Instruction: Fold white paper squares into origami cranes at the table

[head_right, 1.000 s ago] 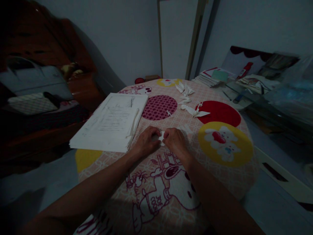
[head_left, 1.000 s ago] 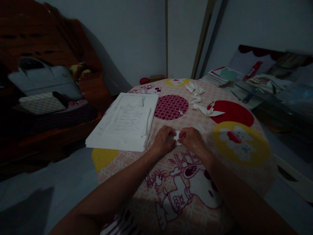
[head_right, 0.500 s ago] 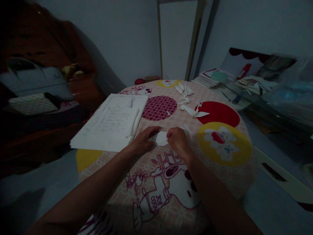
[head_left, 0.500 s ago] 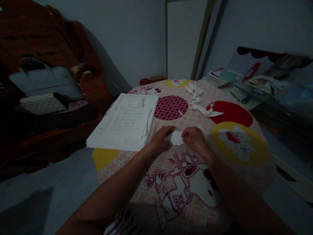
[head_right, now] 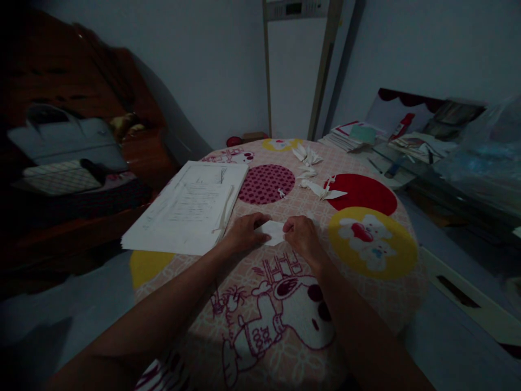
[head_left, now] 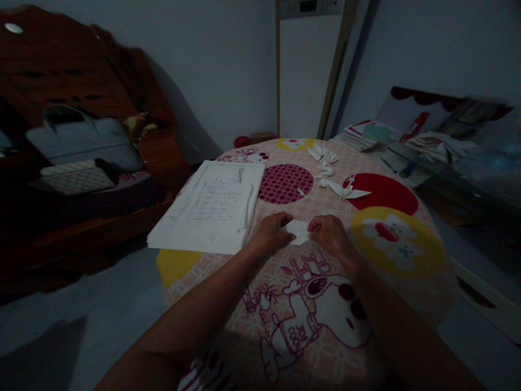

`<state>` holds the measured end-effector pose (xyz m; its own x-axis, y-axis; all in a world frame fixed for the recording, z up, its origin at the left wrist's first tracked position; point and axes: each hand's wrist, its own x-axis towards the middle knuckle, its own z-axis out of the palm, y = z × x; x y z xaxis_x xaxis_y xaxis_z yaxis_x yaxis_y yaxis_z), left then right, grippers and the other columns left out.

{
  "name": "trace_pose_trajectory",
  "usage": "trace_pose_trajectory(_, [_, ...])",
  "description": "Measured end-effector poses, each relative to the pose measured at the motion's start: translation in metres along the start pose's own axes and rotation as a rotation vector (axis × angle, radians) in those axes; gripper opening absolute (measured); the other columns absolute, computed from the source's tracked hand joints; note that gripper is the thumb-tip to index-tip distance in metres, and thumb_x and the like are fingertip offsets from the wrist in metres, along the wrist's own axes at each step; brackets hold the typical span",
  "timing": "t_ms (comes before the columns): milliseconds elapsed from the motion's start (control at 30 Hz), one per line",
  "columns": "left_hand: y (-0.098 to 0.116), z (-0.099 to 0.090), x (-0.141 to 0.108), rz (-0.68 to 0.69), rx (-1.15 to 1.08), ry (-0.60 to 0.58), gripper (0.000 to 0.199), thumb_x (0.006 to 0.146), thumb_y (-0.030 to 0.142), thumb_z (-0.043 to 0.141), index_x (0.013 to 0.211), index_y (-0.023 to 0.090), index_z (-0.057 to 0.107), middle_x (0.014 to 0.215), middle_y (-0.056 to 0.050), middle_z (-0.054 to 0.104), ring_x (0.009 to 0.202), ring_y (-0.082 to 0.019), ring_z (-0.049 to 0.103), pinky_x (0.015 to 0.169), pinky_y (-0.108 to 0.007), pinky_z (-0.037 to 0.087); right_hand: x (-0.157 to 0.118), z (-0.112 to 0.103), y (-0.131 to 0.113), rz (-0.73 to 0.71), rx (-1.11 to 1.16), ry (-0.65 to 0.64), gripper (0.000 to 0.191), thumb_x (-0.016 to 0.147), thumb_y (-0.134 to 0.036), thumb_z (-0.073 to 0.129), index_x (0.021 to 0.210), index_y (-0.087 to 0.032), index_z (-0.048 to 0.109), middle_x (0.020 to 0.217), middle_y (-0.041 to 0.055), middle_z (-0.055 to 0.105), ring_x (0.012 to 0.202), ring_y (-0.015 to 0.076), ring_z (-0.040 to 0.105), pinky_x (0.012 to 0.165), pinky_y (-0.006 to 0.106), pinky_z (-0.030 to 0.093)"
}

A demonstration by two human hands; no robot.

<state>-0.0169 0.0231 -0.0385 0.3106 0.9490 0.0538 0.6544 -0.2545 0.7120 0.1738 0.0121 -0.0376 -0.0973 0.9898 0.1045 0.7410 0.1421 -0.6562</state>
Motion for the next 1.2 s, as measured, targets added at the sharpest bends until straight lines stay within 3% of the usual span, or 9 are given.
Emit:
trace_pose_trajectory(133, [0.0, -0.006, -0.001, -0.003, -0.005, -0.06, 0.016, 0.062, 0.022, 0.074, 0.077, 0.019, 0.074, 0.064, 0.001, 0.065, 0.061, -0.016, 0.057, 0.059, -0.026, 0.038, -0.001, -0.003, 0.002, -0.008, -0.045, 0.017, 0.009, 0.061, -0.01, 0.069, 0.067, -0.017, 0.071, 0.063, 0.001, 0.068, 0.059, 0.0133, 0.06, 0.056, 0.023, 0.041])
trace_pose_trajectory(200, [-0.002, -0.007, -0.002, -0.018, -0.065, -0.076, 0.01, 0.063, 0.024, 0.073, 0.071, 0.018, 0.074, 0.054, 0.002, 0.058, 0.054, -0.013, 0.052, 0.054, -0.025, 0.033, -0.001, -0.007, 0.003, 0.006, -0.07, 0.044, 0.006, 0.062, -0.012, 0.071, 0.065, -0.017, 0.07, 0.062, 0.0013, 0.067, 0.059, 0.0139, 0.06, 0.057, 0.024, 0.041])
trace_pose_trajectory(267, [-0.004, -0.007, -0.003, -0.072, -0.162, -0.02, 0.012, 0.064, 0.027, 0.073, 0.066, 0.015, 0.073, 0.051, 0.002, 0.054, 0.051, -0.012, 0.048, 0.051, -0.024, 0.029, -0.001, -0.01, 0.004, 0.028, -0.049, 0.112, 0.005, 0.065, -0.017, 0.072, 0.062, -0.017, 0.068, 0.061, 0.002, 0.066, 0.059, 0.0147, 0.06, 0.057, 0.025, 0.041])
trace_pose_trajectory(367, [-0.005, -0.003, -0.004, -0.173, -0.463, 0.123, 0.021, 0.066, 0.032, 0.072, 0.074, 0.012, 0.074, 0.06, 0.0, 0.06, 0.053, -0.011, 0.048, 0.05, -0.023, 0.031, -0.003, -0.009, 0.003, 0.068, 0.189, 0.175, 0.021, 0.075, -0.032, 0.067, 0.062, -0.016, 0.067, 0.058, 0.0027, 0.065, 0.056, 0.0153, 0.059, 0.054, 0.026, 0.042])
trace_pose_trajectory(433, [-0.003, -0.001, -0.004, -0.189, -0.664, 0.177, 0.027, 0.067, 0.033, 0.071, 0.082, 0.011, 0.074, 0.069, -0.002, 0.064, 0.056, -0.011, 0.051, 0.053, -0.023, 0.036, -0.006, -0.003, -0.002, 0.105, 0.441, 0.107, 0.029, 0.078, -0.042, 0.065, 0.067, -0.015, 0.068, 0.058, 0.0028, 0.065, 0.054, 0.0152, 0.059, 0.052, 0.026, 0.044])
trace_pose_trajectory(533, [0.003, 0.003, -0.005, -0.148, -0.77, 0.19, 0.027, 0.068, 0.032, 0.072, 0.084, 0.01, 0.073, 0.075, -0.004, 0.067, 0.062, -0.012, 0.054, 0.058, -0.023, 0.04, -0.009, 0.01, -0.013, 0.126, 0.706, -0.026, 0.029, 0.073, -0.043, 0.07, 0.071, -0.014, 0.07, 0.062, 0.0029, 0.067, 0.057, 0.0147, 0.061, 0.058, 0.026, 0.049])
trace_pose_trajectory(733, [0.009, 0.008, -0.009, -0.182, -0.862, 0.124, 0.027, 0.064, 0.031, 0.076, 0.079, 0.009, 0.072, 0.07, -0.002, 0.066, 0.057, -0.011, 0.053, 0.054, -0.022, 0.039, -0.009, 0.016, -0.026, 0.193, 0.96, -0.038, 0.026, 0.068, -0.041, 0.071, 0.068, -0.016, 0.068, 0.063, 0.0025, 0.068, 0.057, 0.0139, 0.061, 0.06, 0.027, 0.052])
trace_pose_trajectory(933, [0.011, 0.007, -0.012, -0.178, -0.959, 0.034, 0.031, 0.06, 0.03, 0.082, 0.078, 0.007, 0.072, 0.069, -0.004, 0.068, 0.056, -0.012, 0.056, 0.055, -0.024, 0.041, -0.011, 0.013, -0.027, 0.153, 0.943, 0.021, 0.02, 0.07, -0.035, 0.069, 0.064, -0.017, 0.064, 0.057, -0.0011, 0.063, 0.052, 0.0117, 0.055, 0.053, 0.024, 0.046])
trace_pose_trajectory(1200, [0.01, 0.008, -0.016, -0.108, -0.977, 0.056, 0.028, 0.064, 0.031, 0.083, 0.076, 0.008, 0.072, 0.069, -0.005, 0.068, 0.058, -0.012, 0.057, 0.058, -0.025, 0.043, -0.013, 0.016, -0.023, 0.044, 0.881, 0.047, 0.017, 0.075, -0.033, 0.069, 0.072, -0.016, 0.069, 0.062, -0.001, 0.065, 0.055, 0.0119, 0.055, 0.054, 0.024, 0.044])
